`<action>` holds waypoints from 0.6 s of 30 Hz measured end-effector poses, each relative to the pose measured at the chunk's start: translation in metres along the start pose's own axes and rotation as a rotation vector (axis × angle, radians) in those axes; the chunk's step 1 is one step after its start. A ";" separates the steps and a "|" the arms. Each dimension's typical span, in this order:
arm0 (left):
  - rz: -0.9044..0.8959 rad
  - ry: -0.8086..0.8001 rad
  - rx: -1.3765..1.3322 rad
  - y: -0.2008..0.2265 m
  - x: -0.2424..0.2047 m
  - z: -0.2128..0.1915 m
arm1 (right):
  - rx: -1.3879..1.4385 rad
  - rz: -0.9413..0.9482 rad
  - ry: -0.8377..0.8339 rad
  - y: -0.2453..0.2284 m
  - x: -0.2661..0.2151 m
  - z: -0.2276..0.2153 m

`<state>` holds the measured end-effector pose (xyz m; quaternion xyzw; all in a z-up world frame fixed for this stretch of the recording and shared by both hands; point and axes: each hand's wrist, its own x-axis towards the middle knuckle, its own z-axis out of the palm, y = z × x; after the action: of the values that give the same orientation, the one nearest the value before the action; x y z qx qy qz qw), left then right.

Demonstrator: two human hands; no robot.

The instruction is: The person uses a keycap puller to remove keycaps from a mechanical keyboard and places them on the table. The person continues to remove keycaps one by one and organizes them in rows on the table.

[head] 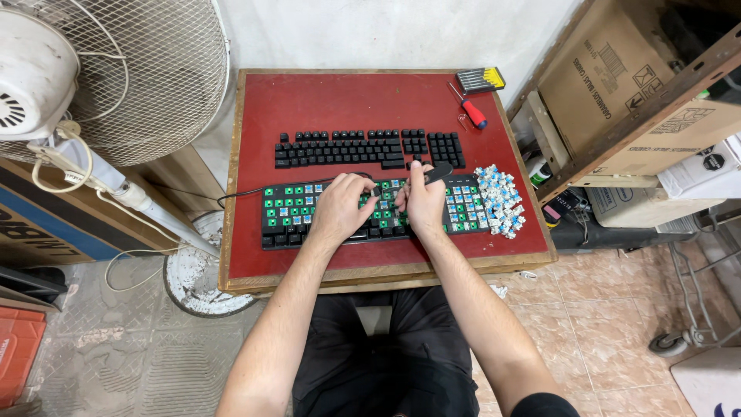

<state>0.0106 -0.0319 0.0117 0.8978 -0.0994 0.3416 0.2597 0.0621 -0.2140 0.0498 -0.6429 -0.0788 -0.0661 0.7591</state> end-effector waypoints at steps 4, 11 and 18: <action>0.012 0.050 0.030 0.001 0.000 0.002 | 0.012 -0.018 0.095 0.019 0.010 -0.006; 0.071 0.062 0.023 0.010 0.002 -0.013 | -0.499 -0.260 -0.151 0.017 -0.007 -0.002; 0.106 0.023 0.053 0.010 0.002 -0.012 | -0.621 -0.239 -0.200 0.030 0.000 -0.004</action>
<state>0.0013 -0.0340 0.0246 0.8938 -0.1349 0.3677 0.2183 0.0683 -0.2127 0.0200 -0.8326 -0.2037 -0.1121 0.5028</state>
